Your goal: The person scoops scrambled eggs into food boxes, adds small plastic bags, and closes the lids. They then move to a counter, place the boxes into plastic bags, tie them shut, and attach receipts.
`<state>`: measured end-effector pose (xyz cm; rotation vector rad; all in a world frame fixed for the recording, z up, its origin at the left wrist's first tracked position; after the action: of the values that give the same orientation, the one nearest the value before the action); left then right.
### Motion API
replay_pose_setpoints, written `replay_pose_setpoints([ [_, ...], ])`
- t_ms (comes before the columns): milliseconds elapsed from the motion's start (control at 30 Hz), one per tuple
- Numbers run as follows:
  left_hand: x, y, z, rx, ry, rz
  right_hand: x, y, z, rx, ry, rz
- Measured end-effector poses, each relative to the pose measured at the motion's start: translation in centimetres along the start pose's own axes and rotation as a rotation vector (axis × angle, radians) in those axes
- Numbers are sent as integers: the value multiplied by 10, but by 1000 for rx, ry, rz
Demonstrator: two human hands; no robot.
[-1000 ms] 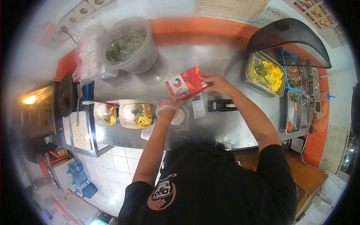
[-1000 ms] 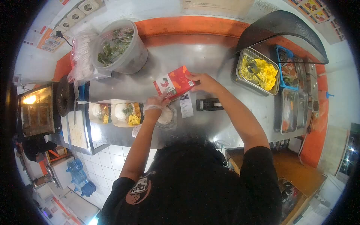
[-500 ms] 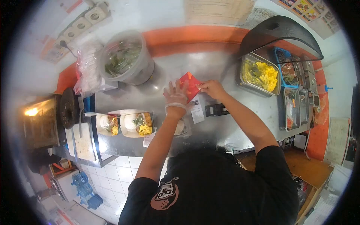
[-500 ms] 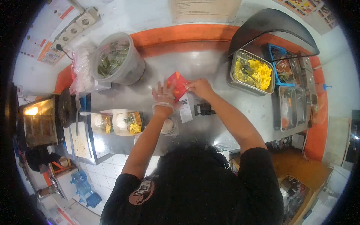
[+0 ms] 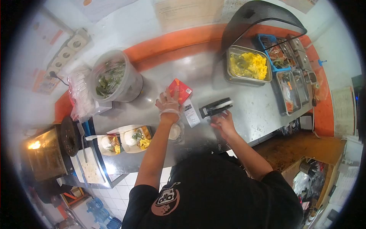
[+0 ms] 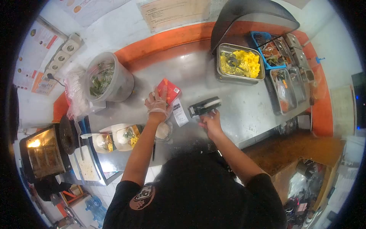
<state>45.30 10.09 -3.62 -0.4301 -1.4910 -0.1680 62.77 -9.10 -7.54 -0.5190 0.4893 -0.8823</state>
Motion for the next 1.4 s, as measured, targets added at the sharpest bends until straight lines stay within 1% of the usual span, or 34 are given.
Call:
replay_pose_setpoints([
  [33, -4, 0, 1, -3, 27, 13, -9, 9, 6, 47, 74, 83],
  [67, -7, 1, 2, -6, 56, 24, -11, 19, 12, 58, 87, 80],
  [133, -5, 1, 0, -7, 79, 31, -26, 38, 24, 49, -79, 350],
  [167, -5, 0, 0, 3, 97, 50, -27, 50, 28, 60, -74, 347],
  [233, -2, -1, -1, 0, 90, 59, -21, 79, 31, 198, -244, 240],
  [267, -1, -1, 0, 4, 83, 79, -13, 94, 32, 442, -396, 127],
  [300, -2, -1, 0, 1, 81, 69, -11, 106, 23, 453, -394, 124],
  [367, -8, -1, 2, 10, 95, 53, -13, 117, 20, 566, -642, 133],
  [400, -5, -1, 2, 10, 90, 51, -18, 111, 27, 570, -646, 132],
  [467, 0, -4, 1, 12, 62, 114, -29, 96, 32, 334, -535, 142],
  [500, -1, -3, 2, 13, 58, 110, -32, 96, 36, 338, -538, 143],
  [567, -4, -2, 3, 13, 55, 100, -36, 97, 32, 174, -389, 180],
  [600, -5, -2, 4, 12, 52, 98, -39, 95, 36, 177, -390, 180],
  [667, -6, -2, 4, 12, -17, 92, -39, 91, 53, 290, -217, 126],
  [700, -6, 0, 4, 13, -22, 95, -40, 81, 62, 290, -223, 125],
  [767, -6, -2, 5, 3, -4, 96, -40, 46, 82, 429, -106, 118],
  [800, -8, -1, 5, 1, -4, 96, -36, 37, 73, 430, -106, 116],
  [867, -11, 1, 6, 3, -8, 65, -9, 14, 45, 441, -110, -28],
  [900, -9, 1, 5, 5, -13, 71, -1, 12, 29, 438, -117, -28],
  [967, -2, -1, 5, 2, -18, 80, 23, 17, -7, 355, -170, -148],
  [1000, -7, -1, 5, 2, -19, 88, 25, 18, -8, 349, -175, -150],
  [1067, -9, 0, 6, -15, -26, -11, 24, 22, -26, 125, -282, -53],
  [1100, -5, 0, 6, -21, -23, -11, 26, 24, -29, 124, -277, -57],
  [1167, 3, -2, 7, -9, -53, -16, 27, 27, -32, 186, -285, -35],
  [1200, 8, -1, 7, -10, -52, -12, 32, 34, -41, 183, -285, -37],
  [1267, 13, 2, 10, 6, -150, 52, 51, 49, -66, 131, -438, -96],
  [1300, 16, 0, 10, 2, -148, 52, 53, 41, -68, 131, -434, -100],
  [1367, 20, 5, 11, 20, -116, 74, 31, 25, -59, 109, -443, 51],
  [1400, 19, 7, 14, 36, -119, 75, 13, 15, -49, 90, -456, 176],
])
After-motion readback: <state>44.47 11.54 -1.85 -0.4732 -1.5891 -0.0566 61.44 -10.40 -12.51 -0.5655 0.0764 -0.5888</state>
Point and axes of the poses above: each hand's wrist, its own y-axis towards the middle knuckle, its own x-axis out of the back of the hand, z = x × y, the point moved 7 cm from there along y, towards the middle knuckle, and after that the axes turned 7 degrees about x, right-handed, at the moved point
